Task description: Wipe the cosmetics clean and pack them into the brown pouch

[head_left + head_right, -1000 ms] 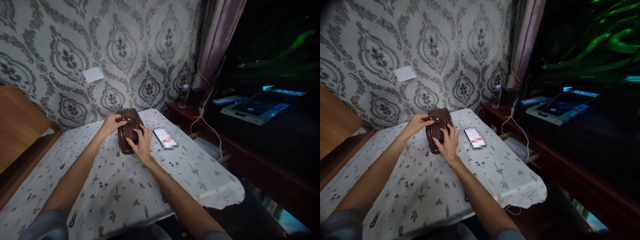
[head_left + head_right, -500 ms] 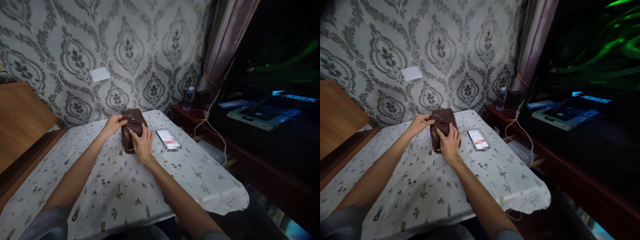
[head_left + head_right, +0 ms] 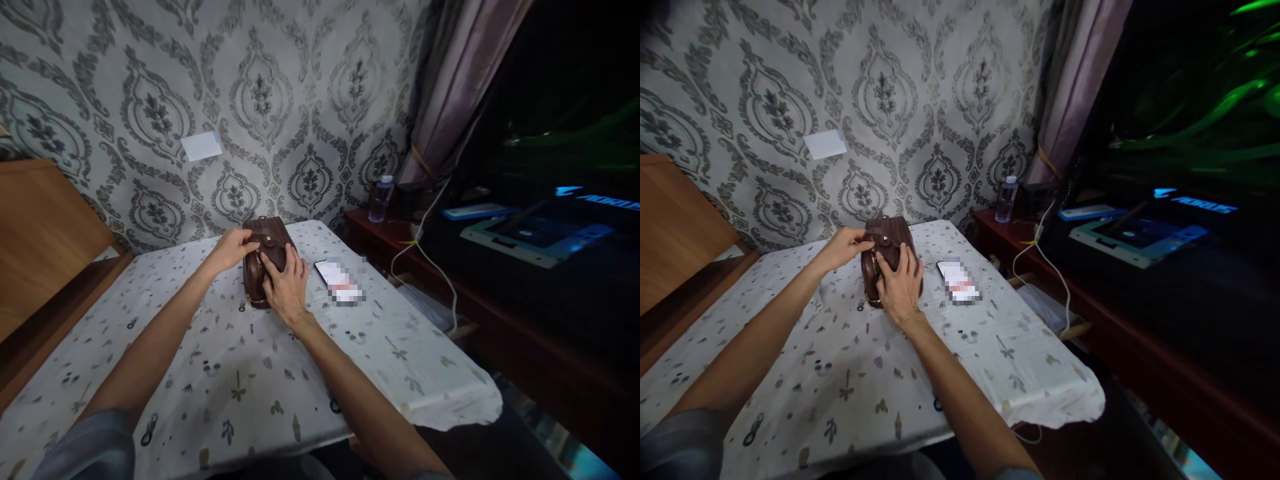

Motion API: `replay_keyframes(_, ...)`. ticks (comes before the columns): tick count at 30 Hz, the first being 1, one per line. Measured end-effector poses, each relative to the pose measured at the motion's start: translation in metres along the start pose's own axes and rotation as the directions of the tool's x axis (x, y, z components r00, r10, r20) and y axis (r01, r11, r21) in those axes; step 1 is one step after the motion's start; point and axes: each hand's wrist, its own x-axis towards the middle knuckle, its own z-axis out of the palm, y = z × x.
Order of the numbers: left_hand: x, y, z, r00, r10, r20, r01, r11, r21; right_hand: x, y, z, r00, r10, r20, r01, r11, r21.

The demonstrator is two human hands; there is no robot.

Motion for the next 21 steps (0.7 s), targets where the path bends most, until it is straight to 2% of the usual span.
replay_keyframes(5,0.0,0.0,0.003,1.0,-0.002,0.004,0.002,1.0,-0.008,-0.001,0.002,0.002,1.0,0.001,0.003,-0.001,1.0,0.026)
replay_keyframes(10,-0.006,0.0,0.003,0.999,-0.019,-0.04,0.018,1.0,-0.01,-0.01,0.009,0.006,0.998,0.017,-0.065,-0.006,0.986,0.165)
replay_keyframes(17,-0.012,-0.001,0.008,0.995,-0.04,-0.088,0.037,0.999,-0.033,-0.02,0.012,0.007,0.961,0.211,-0.181,-0.135,0.924,0.357)
replay_keyframes(21,-0.013,0.0,0.009,0.995,-0.049,-0.082,0.045,0.998,-0.053,-0.022,0.018,0.012,0.911,0.382,-0.158,-0.268,0.837,0.478)
